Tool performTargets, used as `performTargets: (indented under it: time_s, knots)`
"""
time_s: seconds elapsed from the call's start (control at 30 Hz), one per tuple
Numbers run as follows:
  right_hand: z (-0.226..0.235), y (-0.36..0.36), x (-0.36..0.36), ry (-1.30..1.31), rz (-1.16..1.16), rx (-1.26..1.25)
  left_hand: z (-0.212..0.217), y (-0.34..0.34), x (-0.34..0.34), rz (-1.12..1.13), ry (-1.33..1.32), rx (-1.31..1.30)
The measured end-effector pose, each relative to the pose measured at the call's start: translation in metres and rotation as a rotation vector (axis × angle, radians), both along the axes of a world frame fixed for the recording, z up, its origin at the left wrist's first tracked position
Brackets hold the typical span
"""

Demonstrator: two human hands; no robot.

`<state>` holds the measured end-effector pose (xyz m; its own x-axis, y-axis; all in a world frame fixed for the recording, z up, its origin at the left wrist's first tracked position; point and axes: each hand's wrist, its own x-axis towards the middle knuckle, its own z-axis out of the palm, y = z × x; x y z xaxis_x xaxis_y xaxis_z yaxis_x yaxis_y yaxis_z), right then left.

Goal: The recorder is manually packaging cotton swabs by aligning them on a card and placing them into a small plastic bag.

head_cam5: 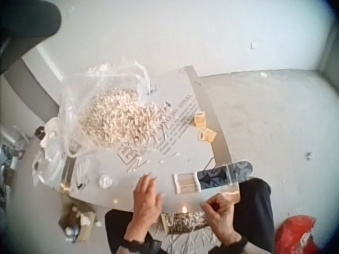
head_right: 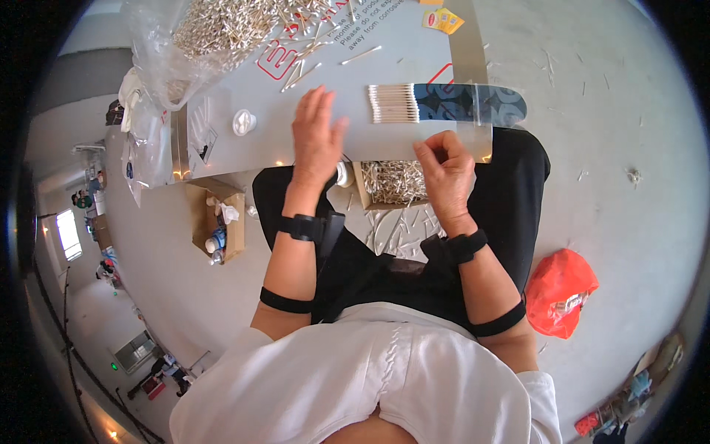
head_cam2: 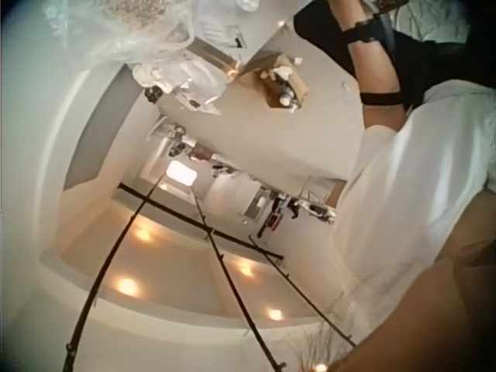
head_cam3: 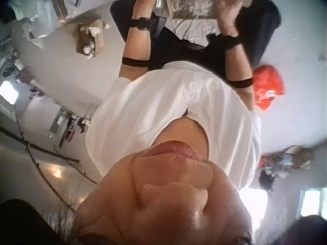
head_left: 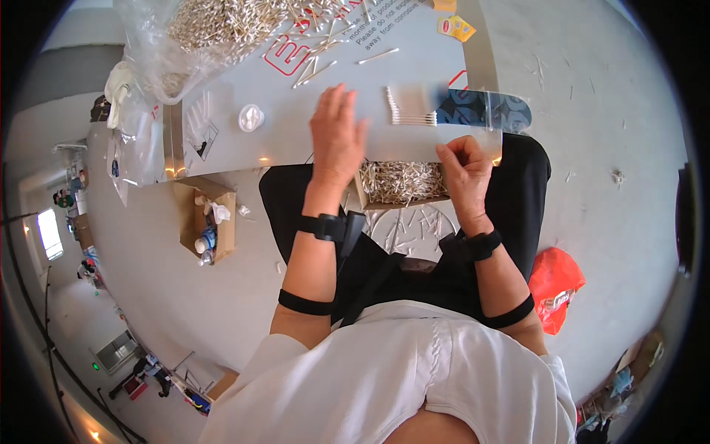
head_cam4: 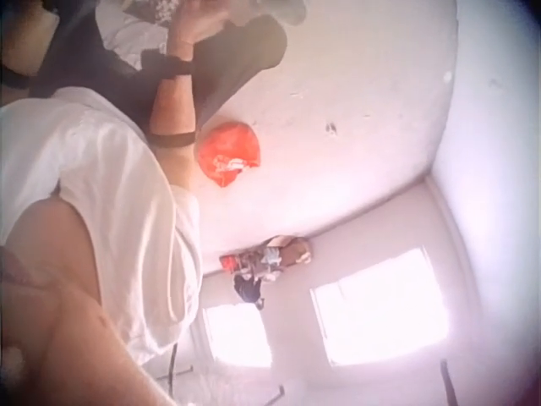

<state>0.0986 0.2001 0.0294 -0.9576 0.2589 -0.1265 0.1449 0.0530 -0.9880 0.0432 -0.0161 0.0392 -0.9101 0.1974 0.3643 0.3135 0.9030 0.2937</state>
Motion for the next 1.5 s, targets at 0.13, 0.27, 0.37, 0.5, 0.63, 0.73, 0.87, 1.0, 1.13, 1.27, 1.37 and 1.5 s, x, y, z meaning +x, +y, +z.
performTargets:
  time_s: [0.13,0.27,0.37,0.5,0.63,0.73,0.87,1.0,1.13,1.27,1.37,1.5]
  knots:
    - [0.006,0.001,-0.006,-0.008,0.024,0.088,0.007,0.044,0.01,-0.118,-0.219,-0.086]
    - [0.003,0.008,-0.01,-0.021,0.031,0.075,-0.004,0.051,0.002,-0.149,-0.214,-0.105]
    - [-0.001,0.008,-0.011,-0.014,0.045,0.044,-0.009,0.053,-0.001,-0.128,-0.199,-0.097]
    - [0.001,0.007,-0.013,-0.03,0.057,0.056,-0.014,0.053,-0.001,-0.122,-0.212,-0.092]
    - [0.004,0.008,-0.014,-0.02,0.076,0.137,-0.019,0.055,0.0,-0.119,-0.216,-0.111]
    - [0.007,0.01,-0.018,-0.008,0.096,0.179,-0.02,0.056,0.001,-0.113,-0.215,-0.119]
    - [0.014,0.015,-0.033,0.048,0.16,0.313,-0.02,0.056,0.002,-0.109,-0.193,-0.104]
    - [0.017,0.018,-0.049,0.109,0.215,0.421,-0.012,0.059,0.002,-0.135,-0.192,-0.052]
    - [0.007,0.016,-0.053,0.161,0.259,0.5,-0.017,0.061,0.001,-0.171,-0.22,-0.073]
    - [-0.001,0.011,-0.049,0.199,0.228,0.549,-0.021,0.061,0.002,-0.165,-0.214,-0.082]
    - [-0.002,0.01,-0.049,0.191,0.229,0.561,-0.021,0.061,0.002,-0.164,-0.214,-0.076]
    - [-0.003,0.01,-0.048,0.191,0.225,0.588,-0.021,0.062,0.002,-0.16,-0.217,-0.083]
